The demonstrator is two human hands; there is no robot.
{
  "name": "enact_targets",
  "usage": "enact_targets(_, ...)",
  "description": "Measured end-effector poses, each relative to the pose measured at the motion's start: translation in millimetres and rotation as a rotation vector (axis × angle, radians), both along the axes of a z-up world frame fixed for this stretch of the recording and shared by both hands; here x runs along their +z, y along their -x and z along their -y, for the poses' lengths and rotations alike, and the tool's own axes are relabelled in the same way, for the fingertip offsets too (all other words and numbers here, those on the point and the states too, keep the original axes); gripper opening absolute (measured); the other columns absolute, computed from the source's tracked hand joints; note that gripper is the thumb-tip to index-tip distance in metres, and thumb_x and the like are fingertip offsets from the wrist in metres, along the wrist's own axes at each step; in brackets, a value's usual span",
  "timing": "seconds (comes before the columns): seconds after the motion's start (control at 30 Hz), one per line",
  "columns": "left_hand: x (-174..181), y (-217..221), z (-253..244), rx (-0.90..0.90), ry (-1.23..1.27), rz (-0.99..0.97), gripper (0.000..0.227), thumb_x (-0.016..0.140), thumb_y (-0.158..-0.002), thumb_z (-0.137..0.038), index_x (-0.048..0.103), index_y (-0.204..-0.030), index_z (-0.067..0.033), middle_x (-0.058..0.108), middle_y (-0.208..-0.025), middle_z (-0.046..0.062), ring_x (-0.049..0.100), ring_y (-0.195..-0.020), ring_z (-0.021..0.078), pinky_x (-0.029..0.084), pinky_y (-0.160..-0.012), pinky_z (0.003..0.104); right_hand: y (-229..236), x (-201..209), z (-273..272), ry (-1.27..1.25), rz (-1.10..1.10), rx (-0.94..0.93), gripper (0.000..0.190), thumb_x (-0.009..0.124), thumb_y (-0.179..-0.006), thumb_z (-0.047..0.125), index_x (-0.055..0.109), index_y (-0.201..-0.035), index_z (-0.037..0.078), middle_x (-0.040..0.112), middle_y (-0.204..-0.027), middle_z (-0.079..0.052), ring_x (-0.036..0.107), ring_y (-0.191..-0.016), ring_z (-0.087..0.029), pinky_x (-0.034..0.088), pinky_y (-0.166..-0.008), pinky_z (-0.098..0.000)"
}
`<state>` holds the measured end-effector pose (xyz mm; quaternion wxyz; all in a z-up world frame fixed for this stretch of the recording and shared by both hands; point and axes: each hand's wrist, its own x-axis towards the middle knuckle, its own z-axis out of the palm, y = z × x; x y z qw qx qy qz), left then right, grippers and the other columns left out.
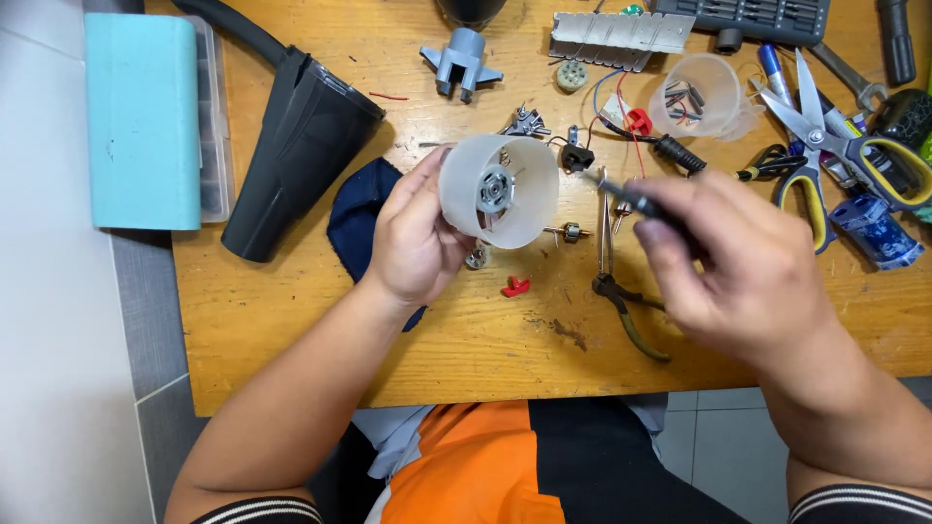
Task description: The person assembles small electronic components on a wooden workbench. They use a screwdriver to tighten screws on a white plastic housing and a small cylindrical metal part. The person handles various tools and parts, including pliers and wires, while working on the assembly.
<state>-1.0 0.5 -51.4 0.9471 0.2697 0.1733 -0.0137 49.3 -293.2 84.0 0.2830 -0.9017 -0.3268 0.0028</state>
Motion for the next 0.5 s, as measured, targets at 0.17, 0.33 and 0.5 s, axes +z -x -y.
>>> enact_targets(0.17,9,6,1,-0.26,-0.417,0.09,0.033,0.056,-0.122,-0.029,0.073,-0.141,-0.0082,0.069,-0.093,0.001,0.052,-0.066,0.0097,0.034,-0.049,0.022,19,-12,0,-0.024,0.231,0.11,0.018,0.085,-0.115,0.005,0.082,-0.127,-0.007,0.087,-0.119,-0.02,0.083,-0.1,-0.034,0.065,-0.092,-0.0443)
enact_targets(0.33,19,5,-1,-0.314,-0.568,0.134,0.035,0.056,-0.123,-0.034,0.074,-0.137,-0.0076,0.061,-0.085,-0.002,0.045,-0.063,0.0083,0.034,-0.05,0.023,15,-9,-6,-0.085,0.191,0.169,0.018,0.08,-0.115,0.004,0.08,-0.127,-0.01,0.084,-0.111,-0.022,0.072,-0.083,-0.035,0.06,-0.082,-0.045)
enact_targets(0.5,21,1,-2,-0.335,-0.67,0.164,0.036,0.053,-0.124,-0.036,0.072,-0.134,-0.007,0.059,-0.081,-0.004,0.047,-0.06,0.0068,0.04,-0.05,0.023,11,-12,-4,-0.092,0.163,0.192,0.02,0.079,-0.114,0.005,0.08,-0.127,-0.01,0.082,-0.109,-0.021,0.073,-0.082,-0.034,0.061,-0.08,-0.0444)
